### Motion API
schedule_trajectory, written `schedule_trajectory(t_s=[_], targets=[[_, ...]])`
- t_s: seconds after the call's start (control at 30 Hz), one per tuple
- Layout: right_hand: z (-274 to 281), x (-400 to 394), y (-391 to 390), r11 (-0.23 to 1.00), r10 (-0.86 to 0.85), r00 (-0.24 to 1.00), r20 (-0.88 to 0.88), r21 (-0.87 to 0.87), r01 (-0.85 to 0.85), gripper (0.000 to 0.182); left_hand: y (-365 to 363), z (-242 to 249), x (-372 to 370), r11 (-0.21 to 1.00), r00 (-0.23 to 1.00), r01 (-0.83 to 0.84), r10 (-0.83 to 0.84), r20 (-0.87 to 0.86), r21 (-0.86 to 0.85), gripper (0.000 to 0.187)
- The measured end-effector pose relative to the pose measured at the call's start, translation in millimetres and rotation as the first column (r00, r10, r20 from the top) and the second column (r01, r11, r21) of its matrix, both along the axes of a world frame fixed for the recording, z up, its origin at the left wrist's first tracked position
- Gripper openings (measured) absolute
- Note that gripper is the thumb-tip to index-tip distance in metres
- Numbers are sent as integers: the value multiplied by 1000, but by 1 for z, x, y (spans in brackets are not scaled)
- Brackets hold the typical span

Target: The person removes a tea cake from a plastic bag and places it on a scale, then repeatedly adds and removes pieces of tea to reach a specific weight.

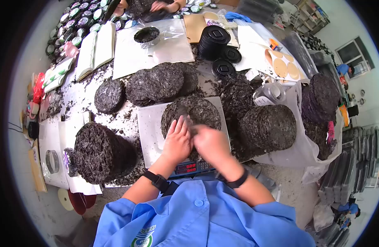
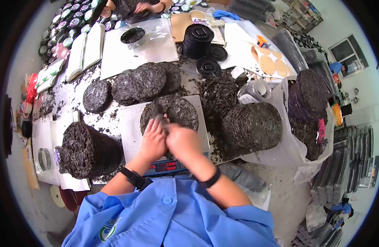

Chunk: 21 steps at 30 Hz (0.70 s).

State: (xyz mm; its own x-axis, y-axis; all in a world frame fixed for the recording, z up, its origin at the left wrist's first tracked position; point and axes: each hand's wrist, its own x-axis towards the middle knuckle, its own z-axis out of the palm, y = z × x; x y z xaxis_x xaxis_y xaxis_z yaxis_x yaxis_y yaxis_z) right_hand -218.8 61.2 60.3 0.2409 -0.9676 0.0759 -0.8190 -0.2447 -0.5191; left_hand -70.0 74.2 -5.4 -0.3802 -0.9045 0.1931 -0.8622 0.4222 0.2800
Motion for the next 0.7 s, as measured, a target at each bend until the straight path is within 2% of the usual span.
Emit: schedule_trajectory(t_s=[0.03, 0.07, 0.1, 0.13, 0.17, 0.23, 0.3, 0.33, 0.37, 0.4, 0.43, 0.47, 0.5, 0.53, 0.57, 0.6, 0.63, 0.7], targets=[[8, -32, -8, 983, -175, 985, 3, 59, 174, 17, -1, -1, -1, 999, 995, -16, 19, 98, -38, 58], [17, -69, -10, 853, -496, 747, 443, 407, 326, 18, 0, 1, -2, 998, 997, -21, 25, 67, -53, 59], [19, -107, -7, 856, -516, 396, 760, 449, 256, 23, 2, 1, -2, 998, 999, -31, 33, 38, -46, 58], [18, -146, -5, 842, -510, 355, 784, 370, 391, 32, 2, 0, -2, 999, 999, -33, 34, 14, -42, 58], [30, -177, -2, 803, -532, 272, 802, 376, 463, 43, 1, 1, -2, 999, 999, -33, 32, -8, -41, 58], [51, -227, 0, 800, -525, 280, 804, 353, 485, 48, -3, 11, 5, 1000, 989, 2, -5, -149, -23, 58], [46, -272, -7, 781, -564, 326, 758, 363, 508, 52, -3, 26, 16, 999, 965, -4, -8, -261, -47, 57], [32, -293, -11, 804, -565, 404, 719, 369, 467, 53, -4, 38, 22, 996, 952, -32, 4, -306, -84, 57], [12, -314, -9, 754, -613, 572, 545, 186, 630, 55, -5, 49, 28, 991, 936, -60, 13, -351, -122, 56], [-7, -333, -9, 700, -666, 673, 321, -43, 713, 57, -6, 57, 35, 988, 902, -136, 91, -423, -77, 52], [-6, -327, -14, 655, -713, 698, 74, -288, 699, 59, -6, 69, 41, 973, 887, -216, 164, -432, -76, 49], [-6, -319, -8, 666, -658, 723, 212, -283, 690, 61, -7, 74, 49, 963, 872, -261, 207, -444, -62, 48], [12, -274, 0, 726, -575, 736, 357, -192, 660, 56, -7, 76, 55, 954, 859, -295, 246, -449, -41, 47], [20, -234, 6, 820, -481, 772, 415, -97, 564, 53, -8, 77, 59, 949, 841, -315, 280, -464, 3, 44], [24, -195, 11, 881, -442, 749, 493, 80, 467, 53, -8, 77, 60, 942, 847, -334, 305, -436, 11, 45], [24, -160, 10, 926, -369, 814, 448, 108, 361, 54, -5, 83, 56, 925, 818, -357, 375, -437, 126, 47], [10, -136, 4, 973, -222, 873, 434, 44, 225, 58, -5, 89, 48, 895, 784, -381, 447, -432, 234, 50], [-28, -101, -19, 985, -173, 922, 347, 54, 164, 66, -6, 70, 38, 900, 838, -375, 432, -334, 223, 61]])
